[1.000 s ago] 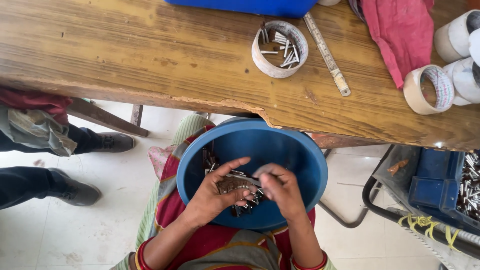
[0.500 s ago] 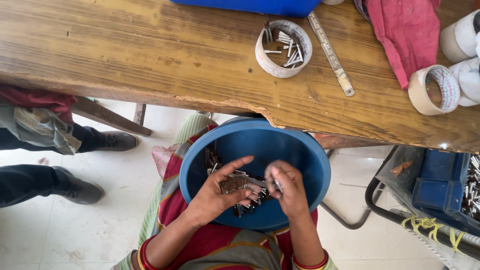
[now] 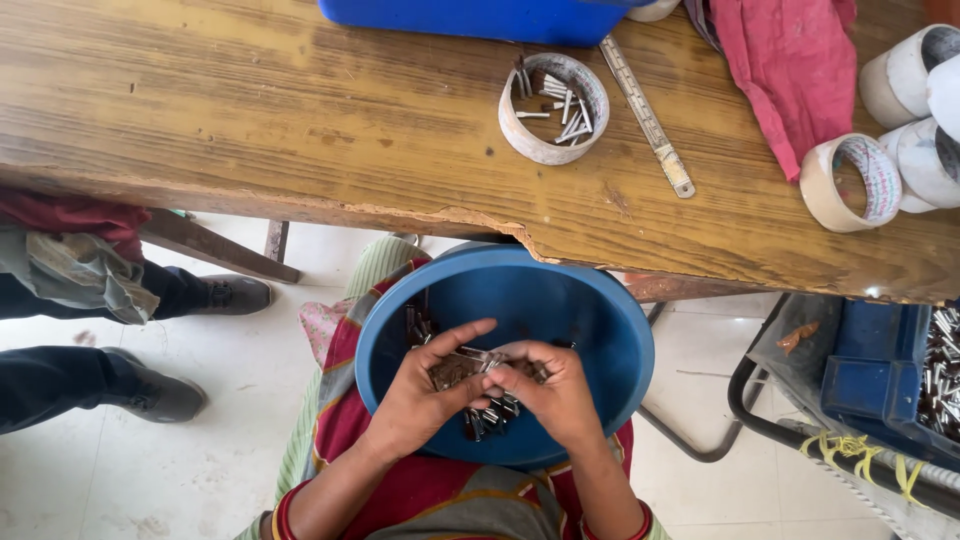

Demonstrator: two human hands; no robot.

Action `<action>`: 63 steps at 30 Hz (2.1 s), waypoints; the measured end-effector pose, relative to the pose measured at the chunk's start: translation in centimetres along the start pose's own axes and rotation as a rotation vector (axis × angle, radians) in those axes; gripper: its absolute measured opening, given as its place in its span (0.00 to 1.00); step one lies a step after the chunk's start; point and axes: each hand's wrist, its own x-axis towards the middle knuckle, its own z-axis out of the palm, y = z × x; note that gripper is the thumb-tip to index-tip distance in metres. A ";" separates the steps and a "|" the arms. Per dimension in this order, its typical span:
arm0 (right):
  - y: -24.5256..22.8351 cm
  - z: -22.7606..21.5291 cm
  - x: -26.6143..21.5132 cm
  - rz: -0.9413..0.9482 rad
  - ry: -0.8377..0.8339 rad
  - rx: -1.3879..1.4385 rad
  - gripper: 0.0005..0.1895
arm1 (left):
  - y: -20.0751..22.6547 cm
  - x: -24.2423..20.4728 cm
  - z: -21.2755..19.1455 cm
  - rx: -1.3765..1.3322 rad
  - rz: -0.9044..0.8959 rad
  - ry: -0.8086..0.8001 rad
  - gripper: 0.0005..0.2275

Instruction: The person sits on the floor and sorts small metal parts from a blue bowl into a blue tray on a wooden table. They pick up handfuls of parts, separate them by hand, and place the sorted pieces into the tray.

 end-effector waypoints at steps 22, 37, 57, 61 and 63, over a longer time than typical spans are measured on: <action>2.1 -1.4 1.9 -0.169 0.142 0.436 0.14 | 1.8 -0.7 -0.5 -0.027 -0.041 0.043 0.28; -28.7 7.4 17.7 -1.322 0.453 -1.201 0.28 | -2.0 -0.6 -2.2 -0.319 -0.066 0.263 0.13; -6.7 0.6 -1.8 -0.445 -0.514 -0.262 0.33 | -0.9 -0.4 0.0 -0.033 0.055 0.021 0.43; -5.4 -0.9 -1.2 -0.336 -0.351 -0.681 0.36 | -0.5 -0.6 0.6 -0.061 -0.018 -0.001 0.43; -4.6 -1.2 -2.0 -0.400 -0.475 -0.373 0.32 | -0.7 0.0 0.3 -0.034 0.042 0.008 0.41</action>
